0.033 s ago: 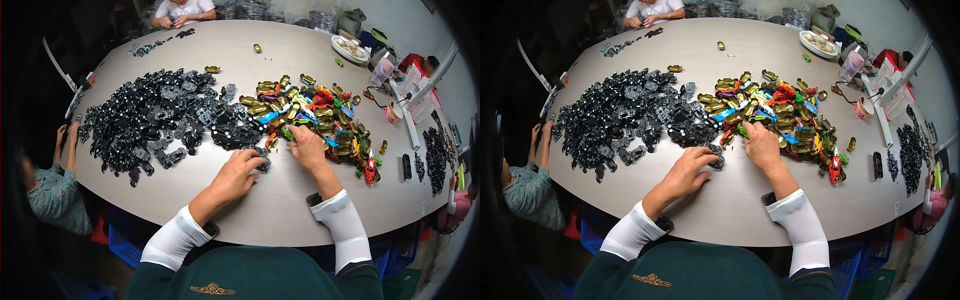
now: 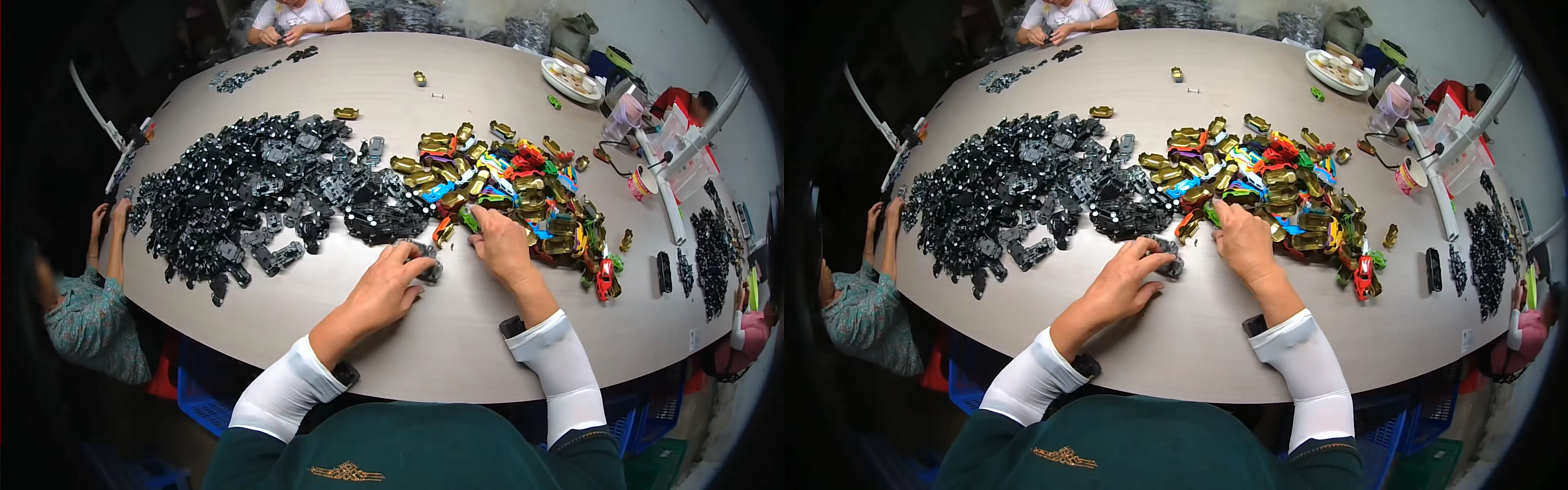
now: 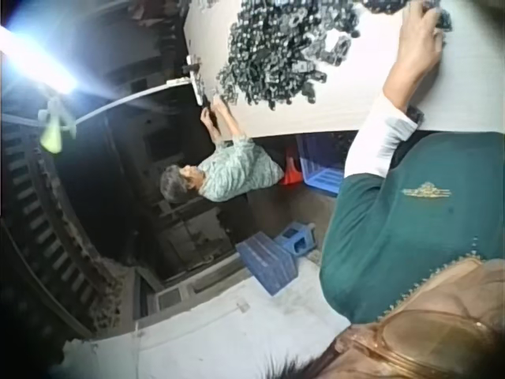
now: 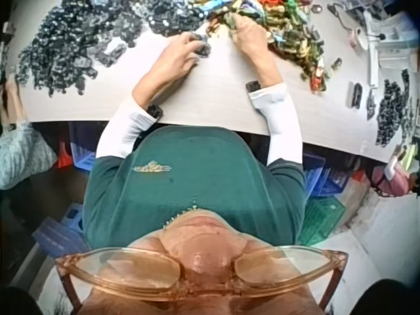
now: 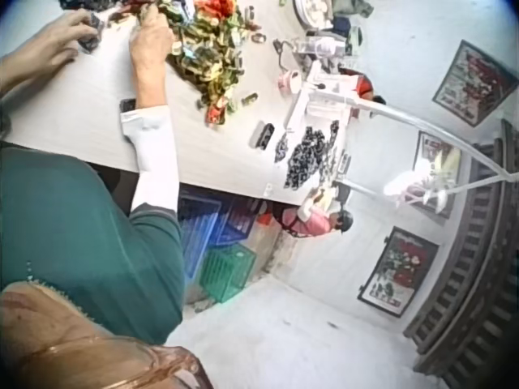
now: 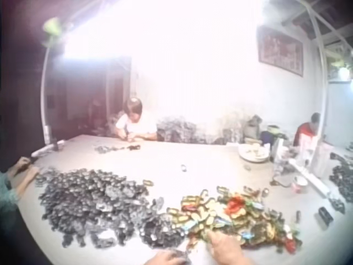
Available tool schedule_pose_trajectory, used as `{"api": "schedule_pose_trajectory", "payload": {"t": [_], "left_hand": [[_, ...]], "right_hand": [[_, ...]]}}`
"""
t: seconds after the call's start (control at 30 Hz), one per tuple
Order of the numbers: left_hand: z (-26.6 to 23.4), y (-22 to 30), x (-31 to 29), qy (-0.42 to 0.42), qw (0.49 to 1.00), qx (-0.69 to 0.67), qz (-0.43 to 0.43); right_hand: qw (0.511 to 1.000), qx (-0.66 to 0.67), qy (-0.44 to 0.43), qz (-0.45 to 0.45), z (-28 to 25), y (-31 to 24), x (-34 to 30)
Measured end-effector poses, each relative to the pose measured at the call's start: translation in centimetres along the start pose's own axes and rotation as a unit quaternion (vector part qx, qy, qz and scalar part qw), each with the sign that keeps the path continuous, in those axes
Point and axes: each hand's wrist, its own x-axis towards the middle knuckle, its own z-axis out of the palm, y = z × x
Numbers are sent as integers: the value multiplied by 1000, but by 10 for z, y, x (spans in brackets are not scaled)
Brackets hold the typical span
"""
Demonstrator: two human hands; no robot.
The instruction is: The person assembles small toy cars by hand at a table. They pick up a black chassis and a colored body, fit the two parts together, and place the completed unit on the table. The process is repeated continuously with different colored bodies.
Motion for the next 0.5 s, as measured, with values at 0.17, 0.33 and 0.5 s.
{"api": "schedule_pose_trajectory", "payload": {"t": [0.17, 0.33, 0.5], "left_hand": [[1, 0, 9, 29, 994, -33, -98], [12, -7, 16, 112, 849, -461, -231], [16, -23, 9, 75, 801, -555, -212]], "right_hand": [[970, 240, 32, -6, 7, 7, 2], [913, 397, -90, -28, -15, -43, -6], [779, 582, -211, 100, -18, -50, -8]]}}
